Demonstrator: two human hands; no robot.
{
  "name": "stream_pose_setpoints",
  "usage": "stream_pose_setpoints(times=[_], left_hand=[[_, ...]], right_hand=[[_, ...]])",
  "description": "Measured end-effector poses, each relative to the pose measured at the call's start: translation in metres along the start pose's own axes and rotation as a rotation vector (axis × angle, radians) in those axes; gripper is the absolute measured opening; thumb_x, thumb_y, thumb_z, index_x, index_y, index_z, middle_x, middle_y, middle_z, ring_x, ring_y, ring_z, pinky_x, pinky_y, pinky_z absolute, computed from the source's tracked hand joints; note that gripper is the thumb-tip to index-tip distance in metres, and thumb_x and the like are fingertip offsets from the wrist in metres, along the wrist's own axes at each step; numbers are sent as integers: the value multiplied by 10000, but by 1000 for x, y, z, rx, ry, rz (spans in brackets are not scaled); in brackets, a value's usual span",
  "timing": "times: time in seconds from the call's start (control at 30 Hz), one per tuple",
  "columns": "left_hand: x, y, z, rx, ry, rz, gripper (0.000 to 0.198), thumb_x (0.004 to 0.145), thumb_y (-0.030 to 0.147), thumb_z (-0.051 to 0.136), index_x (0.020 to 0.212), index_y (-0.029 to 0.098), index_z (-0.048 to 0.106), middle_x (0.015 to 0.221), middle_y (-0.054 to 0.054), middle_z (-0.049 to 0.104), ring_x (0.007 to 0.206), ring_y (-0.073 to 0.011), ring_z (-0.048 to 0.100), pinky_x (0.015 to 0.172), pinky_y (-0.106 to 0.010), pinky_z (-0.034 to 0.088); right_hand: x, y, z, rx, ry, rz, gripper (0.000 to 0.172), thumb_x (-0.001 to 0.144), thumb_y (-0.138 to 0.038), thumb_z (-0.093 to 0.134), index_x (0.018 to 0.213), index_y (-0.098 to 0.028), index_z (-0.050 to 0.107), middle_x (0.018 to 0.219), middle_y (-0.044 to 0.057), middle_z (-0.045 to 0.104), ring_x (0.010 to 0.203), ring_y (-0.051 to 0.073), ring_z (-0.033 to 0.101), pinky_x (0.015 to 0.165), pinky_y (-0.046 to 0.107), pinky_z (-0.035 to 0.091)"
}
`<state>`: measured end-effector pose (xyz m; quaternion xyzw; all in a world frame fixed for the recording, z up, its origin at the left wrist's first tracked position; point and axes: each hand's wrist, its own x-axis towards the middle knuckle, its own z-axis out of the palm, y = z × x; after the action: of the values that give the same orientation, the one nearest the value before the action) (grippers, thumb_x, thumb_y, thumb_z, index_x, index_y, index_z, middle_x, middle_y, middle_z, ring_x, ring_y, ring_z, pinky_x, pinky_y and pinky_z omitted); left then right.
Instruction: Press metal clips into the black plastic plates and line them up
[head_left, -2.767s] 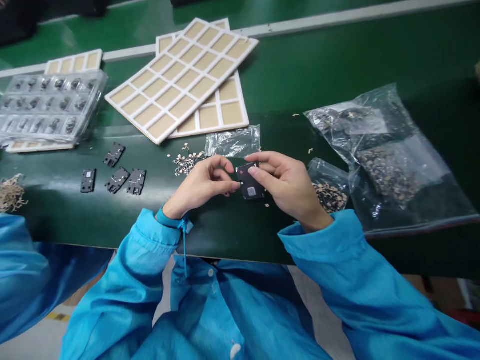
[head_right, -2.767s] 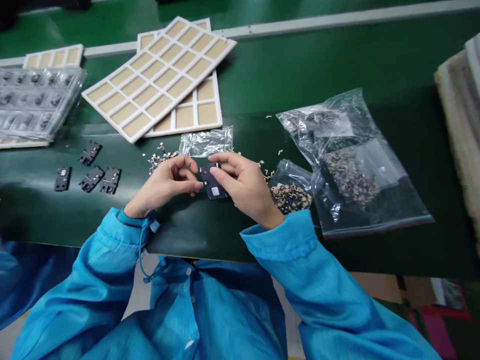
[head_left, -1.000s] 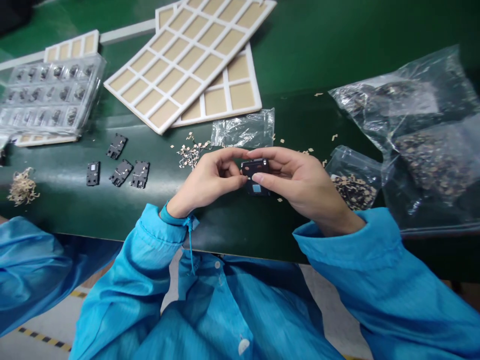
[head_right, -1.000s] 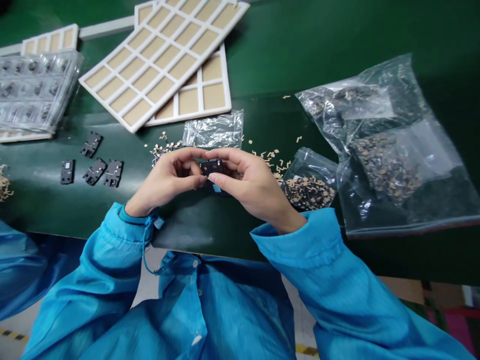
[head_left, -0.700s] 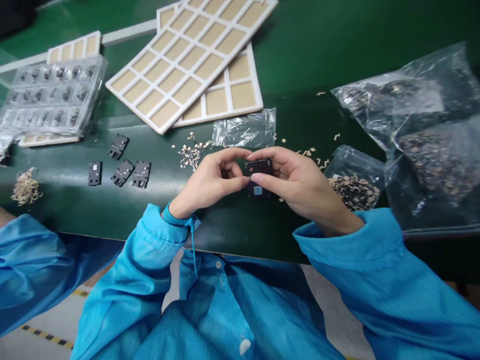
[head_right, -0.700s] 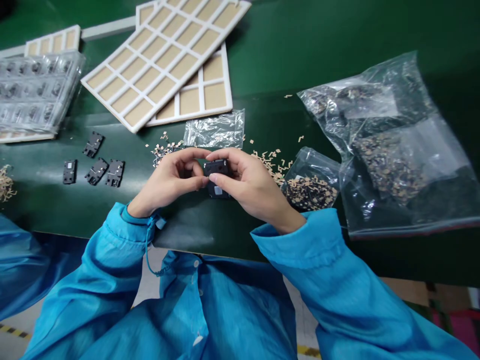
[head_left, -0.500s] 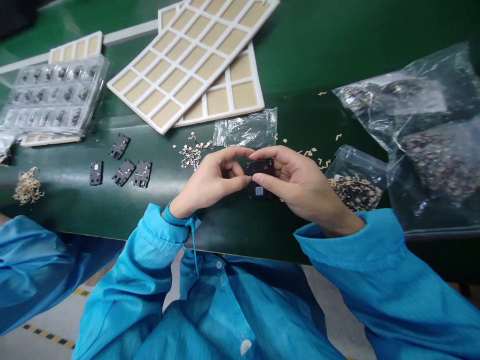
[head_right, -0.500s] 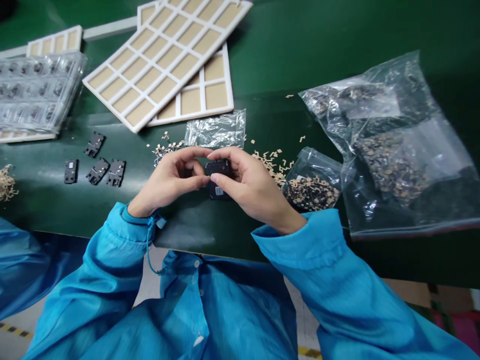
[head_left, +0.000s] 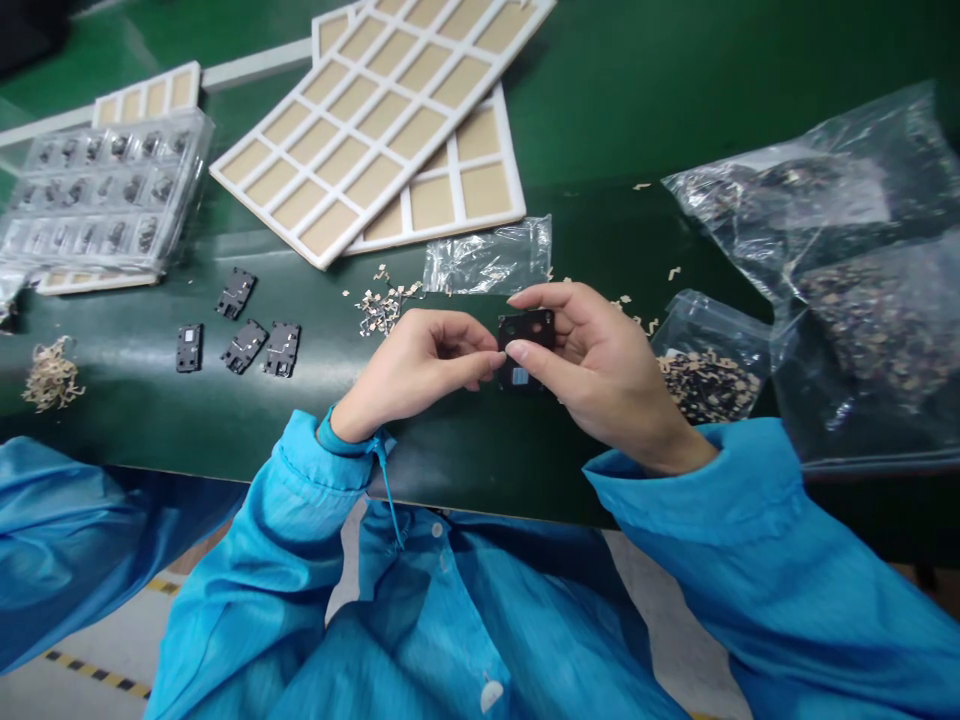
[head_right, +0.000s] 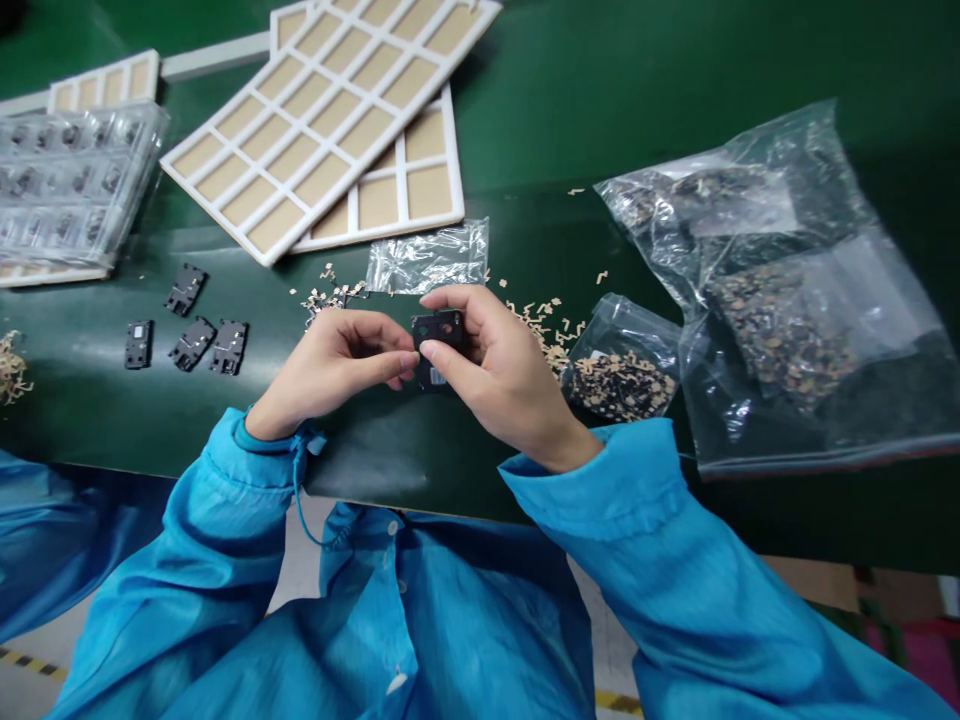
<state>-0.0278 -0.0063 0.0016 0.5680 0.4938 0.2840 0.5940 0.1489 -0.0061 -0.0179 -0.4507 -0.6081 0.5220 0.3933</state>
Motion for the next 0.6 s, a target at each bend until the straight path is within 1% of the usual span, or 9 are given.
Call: stream_pose_setpoints(times=[0.1, 0.17, 0.23, 0.3, 0.37, 0.43, 0.5, 0.57, 0.6], left_hand=[[0, 1, 0, -12, -2, 13, 143, 779, 232, 667, 709, 108, 652, 632, -12, 662, 552, -80, 604, 543, -181, 490], [0, 1, 0, -53, 12, 25, 139, 780, 230, 666, 709, 111, 652, 618, -9, 658, 542, -80, 601, 539, -182, 494], [0, 1, 0, -100, 30, 37, 142, 769, 235, 682, 702, 114, 647, 609, -6, 652, 536, -80, 597, 538, -184, 497], [0, 0, 0, -128, 41, 42, 152, 753, 242, 709, 699, 116, 645, 605, -3, 648, 536, -79, 593, 538, -183, 495], [-1, 0, 0, -135, 34, 50, 150, 743, 234, 727, 702, 116, 645, 610, 0, 645, 544, -74, 587, 535, -174, 486], [-2, 0, 1, -150, 3, 69, 118, 768, 205, 703, 721, 115, 644, 622, 5, 641, 559, -68, 587, 545, -164, 487], [-3, -1, 2, -190, -44, 99, 79, 807, 174, 656, 754, 117, 643, 644, 8, 638, 578, -66, 594, 571, -164, 505], [-3, -2, 2, -232, -81, 132, 65, 822, 161, 641, 766, 128, 638, 661, 12, 632, 591, -70, 603, 586, -171, 522], [-2, -3, 1, -244, -86, 145, 72, 828, 158, 633, 760, 135, 634, 663, 12, 629, 594, -74, 607, 587, -176, 529]], right_hand=[[1, -1, -2, 23, -26, 42, 327, 792, -216, 651, 1116, -224, 606, 965, 30, 675, 849, 180, 653, 703, 291, 570], [2, 0, -3, 68, -44, 62, 311, 802, -254, 657, 1110, -219, 623, 982, 34, 686, 868, 181, 661, 712, 288, 574], [4, 0, -4, 113, -96, 77, 252, 806, -315, 672, 1033, -206, 658, 933, 36, 701, 847, 185, 670, 701, 290, 577], [5, -1, -4, 126, -139, 80, 201, 793, -363, 690, 909, -199, 686, 850, 34, 710, 789, 187, 674, 662, 286, 576], [5, -4, -5, 98, -154, 68, 164, 773, -364, 700, 800, -202, 699, 770, 35, 712, 717, 185, 671, 601, 271, 564], [5, -8, -7, 21, -126, 49, 121, 745, -339, 707, 730, -219, 712, 710, 41, 712, 651, 191, 667, 538, 264, 543], [5, -10, -8, -89, -49, 41, 86, 704, -334, 720, 679, -252, 727, 662, 48, 711, 596, 211, 665, 483, 279, 526], [6, -9, -10, -159, 33, 63, 76, 661, -375, 741, 643, -301, 737, 612, 56, 701, 535, 233, 652, 428, 305, 508], [6, -6, -10, -173, 51, 85, 88, 643, -409, 751, 627, -323, 739, 588, 64, 693, 508, 244, 643, 402, 317, 498]])
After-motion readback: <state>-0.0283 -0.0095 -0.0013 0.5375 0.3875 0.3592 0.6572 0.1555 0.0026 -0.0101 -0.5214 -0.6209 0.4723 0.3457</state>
